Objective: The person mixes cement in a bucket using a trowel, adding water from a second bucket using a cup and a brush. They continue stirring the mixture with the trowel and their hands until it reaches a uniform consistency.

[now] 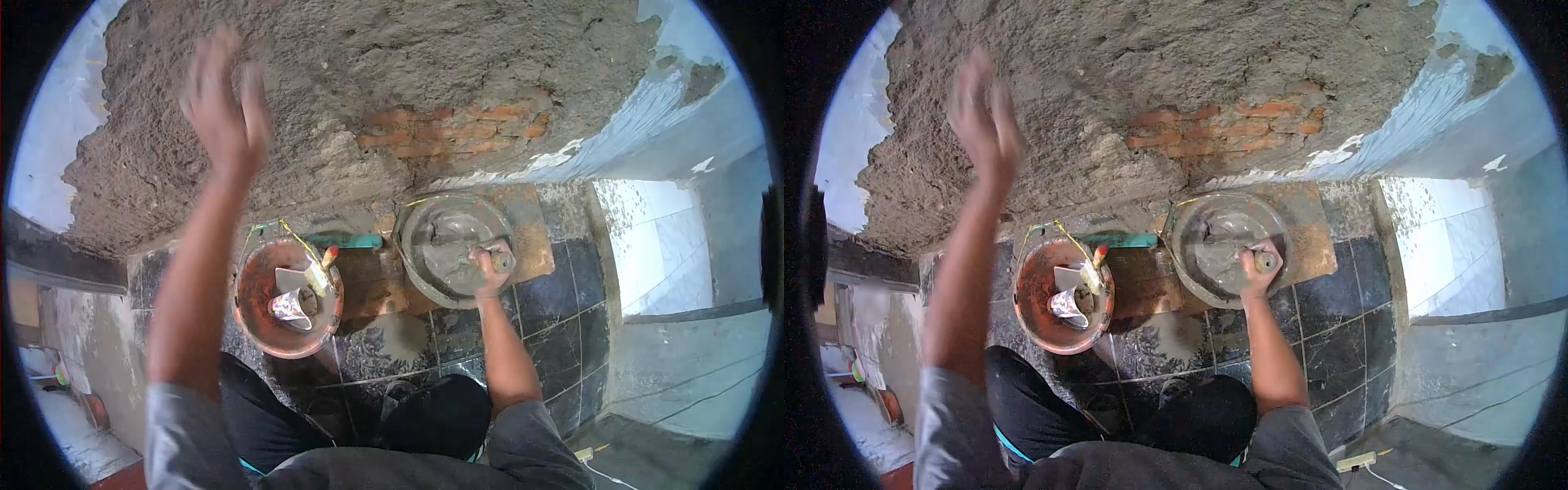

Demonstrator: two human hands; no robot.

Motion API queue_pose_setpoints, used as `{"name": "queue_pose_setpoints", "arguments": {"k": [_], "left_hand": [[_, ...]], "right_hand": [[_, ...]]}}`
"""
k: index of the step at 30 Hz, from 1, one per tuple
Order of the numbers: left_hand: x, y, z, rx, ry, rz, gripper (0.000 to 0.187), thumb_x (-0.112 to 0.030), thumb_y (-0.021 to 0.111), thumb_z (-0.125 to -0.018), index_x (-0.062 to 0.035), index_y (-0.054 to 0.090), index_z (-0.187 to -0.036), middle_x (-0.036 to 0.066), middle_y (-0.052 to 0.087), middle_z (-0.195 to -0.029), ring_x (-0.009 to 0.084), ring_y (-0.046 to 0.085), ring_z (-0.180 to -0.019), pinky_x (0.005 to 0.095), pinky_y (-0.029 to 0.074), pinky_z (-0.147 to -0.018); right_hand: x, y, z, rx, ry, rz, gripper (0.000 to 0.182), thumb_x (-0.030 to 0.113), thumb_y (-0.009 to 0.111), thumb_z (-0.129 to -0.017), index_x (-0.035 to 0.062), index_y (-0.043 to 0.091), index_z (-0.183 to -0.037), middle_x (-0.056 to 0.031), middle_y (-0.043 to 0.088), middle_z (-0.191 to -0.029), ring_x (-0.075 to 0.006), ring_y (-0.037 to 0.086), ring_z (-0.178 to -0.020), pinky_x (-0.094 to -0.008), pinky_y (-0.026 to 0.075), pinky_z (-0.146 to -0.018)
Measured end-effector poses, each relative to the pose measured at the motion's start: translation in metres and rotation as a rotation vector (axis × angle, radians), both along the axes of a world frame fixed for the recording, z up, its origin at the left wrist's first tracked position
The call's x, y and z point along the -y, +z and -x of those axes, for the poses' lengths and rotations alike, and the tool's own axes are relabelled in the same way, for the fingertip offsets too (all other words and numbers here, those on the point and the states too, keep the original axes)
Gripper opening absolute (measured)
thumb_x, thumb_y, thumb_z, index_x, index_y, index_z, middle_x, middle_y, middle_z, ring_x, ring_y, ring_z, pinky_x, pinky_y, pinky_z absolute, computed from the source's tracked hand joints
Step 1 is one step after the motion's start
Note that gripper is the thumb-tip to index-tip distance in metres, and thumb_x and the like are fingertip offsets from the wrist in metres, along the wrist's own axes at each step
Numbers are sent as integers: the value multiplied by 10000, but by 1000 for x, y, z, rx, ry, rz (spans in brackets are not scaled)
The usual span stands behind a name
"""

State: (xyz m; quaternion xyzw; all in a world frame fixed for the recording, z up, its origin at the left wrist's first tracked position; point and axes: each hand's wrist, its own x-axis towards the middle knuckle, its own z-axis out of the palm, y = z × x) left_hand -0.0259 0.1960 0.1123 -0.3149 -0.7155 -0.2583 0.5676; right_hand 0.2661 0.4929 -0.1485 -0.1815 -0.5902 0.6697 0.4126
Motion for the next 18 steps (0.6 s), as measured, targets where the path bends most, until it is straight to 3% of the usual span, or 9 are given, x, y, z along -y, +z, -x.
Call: {"name": "queue_pose_setpoints", "arguments": {"k": [2,4,5,6,7,11,12,15,18], "left_hand": [[26,-86,-41,280,-132,17,429,-142,614,-931,-53,559,-1348,184,596,-1373,383,514,-1306,491,355,-1064],[49,-169,-106,684,22,-11,429,-157,590,-960,-31,538,-1368,194,640,-1254,382,599,-1121,472,425,-981],[64,-201,-140,1121,121,-9,417,-166,585,-972,-22,538,-1361,210,649,-1192,390,612,-1088,463,451,-944],[81,-243,-159,1031,73,-10,398,-206,584,-978,-12,557,-1324,232,656,-1134,408,608,-1076,465,461,-917],[95,-273,-190,1206,229,11,376,-229,578,-980,-4,577,-1282,244,659,-1118,436,598,-1079,501,454,-909],[119,-279,-264,1394,163,376,385,-275,536,-981,-12,598,-1255,232,654,-1167,397,603,-1115,503,438,-919],[121,-275,-275,1359,116,406,396,-258,539,-958,-9,596,-1260,225,645,-1222,371,596,-1166,467,421,-977],[132,-296,-279,1260,142,506,431,-281,530,-940,-12,594,-1271,196,643,-1255,365,583,-1193,461,417,-999],[118,-291,-273,1347,211,592,497,-393,506,-968,-62,595,-1328,151,611,-1345,355,529,-1273,486,417,-1012]], "right_hand": [[3,1,-9,13,-6,22,103,36,651,-774,17,553,-749,-72,626,-676,-148,601,-606,-304,509,-592],[3,0,-21,5,-39,73,90,35,648,-770,13,564,-750,-84,636,-676,-146,604,-604,-301,507,-587],[2,1,-28,0,-44,66,95,37,649,-769,15,560,-743,-86,635,-674,-145,606,-605,-297,505,-586],[2,6,-34,-6,-50,60,101,40,650,-768,17,557,-737,-88,634,-671,-144,607,-607,-294,503,-586],[2,8,-41,-11,-59,55,107,43,651,-767,19,554,-730,-90,632,-669,-144,609,-609,-290,501,-585],[-14,12,-51,-67,-104,150,127,33,631,-792,34,552,-891,-109,629,-678,-190,619,-602,-324,510,-571],[-29,24,-48,-57,-31,19,144,31,624,-817,47,541,-933,-113,620,-691,-207,618,-609,-345,506,-562],[-62,56,-23,-380,51,112,107,16,609,-839,53,533,-906,-105,612,-712,-195,602,-611,-347,499,-552],[-81,60,3,-248,-244,72,94,12,612,-859,50,550,-917,-94,600,-714,-185,579,-595,-347,494,-543]]}}
